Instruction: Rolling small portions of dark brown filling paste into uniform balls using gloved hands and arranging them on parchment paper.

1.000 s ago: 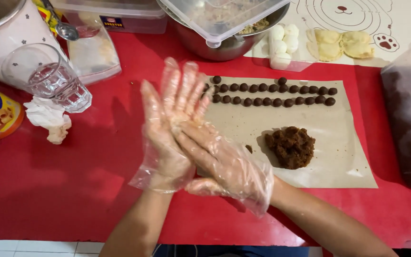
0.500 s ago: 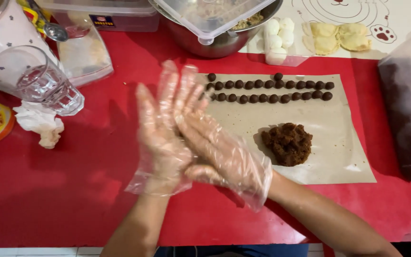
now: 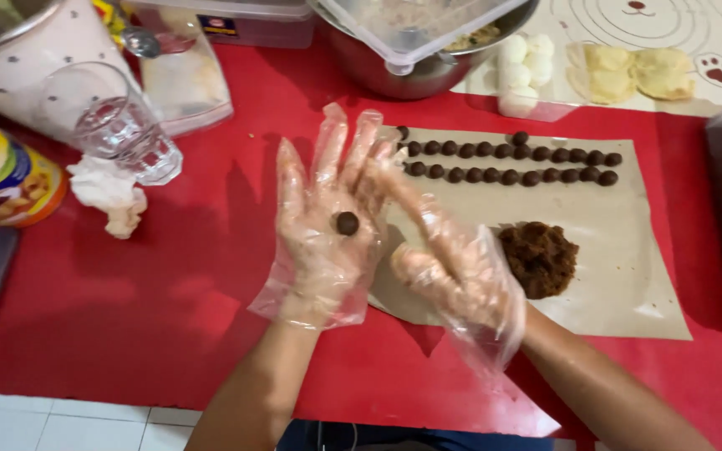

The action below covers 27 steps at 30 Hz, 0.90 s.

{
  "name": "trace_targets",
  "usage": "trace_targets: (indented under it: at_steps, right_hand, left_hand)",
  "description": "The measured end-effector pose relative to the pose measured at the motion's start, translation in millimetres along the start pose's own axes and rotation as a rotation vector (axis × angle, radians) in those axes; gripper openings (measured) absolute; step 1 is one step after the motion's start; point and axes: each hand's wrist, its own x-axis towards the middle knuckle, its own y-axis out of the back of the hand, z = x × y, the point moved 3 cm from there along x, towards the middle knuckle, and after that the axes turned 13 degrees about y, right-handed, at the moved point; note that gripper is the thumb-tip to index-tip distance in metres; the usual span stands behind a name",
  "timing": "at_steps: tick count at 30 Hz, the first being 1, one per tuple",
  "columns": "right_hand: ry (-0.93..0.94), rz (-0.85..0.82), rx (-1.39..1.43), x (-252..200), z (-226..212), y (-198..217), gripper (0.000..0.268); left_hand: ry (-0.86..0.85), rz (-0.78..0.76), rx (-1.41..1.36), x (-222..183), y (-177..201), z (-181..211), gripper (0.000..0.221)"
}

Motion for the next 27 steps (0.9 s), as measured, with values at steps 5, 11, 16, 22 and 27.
trace_targets:
  at_steps: [5,11,16,22,27]
  right_hand:
    - [0.211,-0.185,-0.67,-5,22,5,0.054]
    - [0.062,-0.375,-0.855,-17,5,-23,0.072]
    - [0.095,-0.307,-0.789,-21,27,-9,0.076]
    - [0.058,-0.324,-0.862,-25,25,-21,0.074]
    - [0.052,-0.238,-0.824,-24,32,-5,0.061]
  left_hand:
    - [0.033,0.066,0.198,-7,-31,-5,0.067]
    - [0.097,-0.282,0.297,6,13,15,0.067]
    - [0.123,-0.061,0.291,-1,-22,-3,0.07]
    - [0.095,-0.063,0.312,0,-16,9,0.075]
    - [0.229,-0.089,0.089,8,5,-9,0.072]
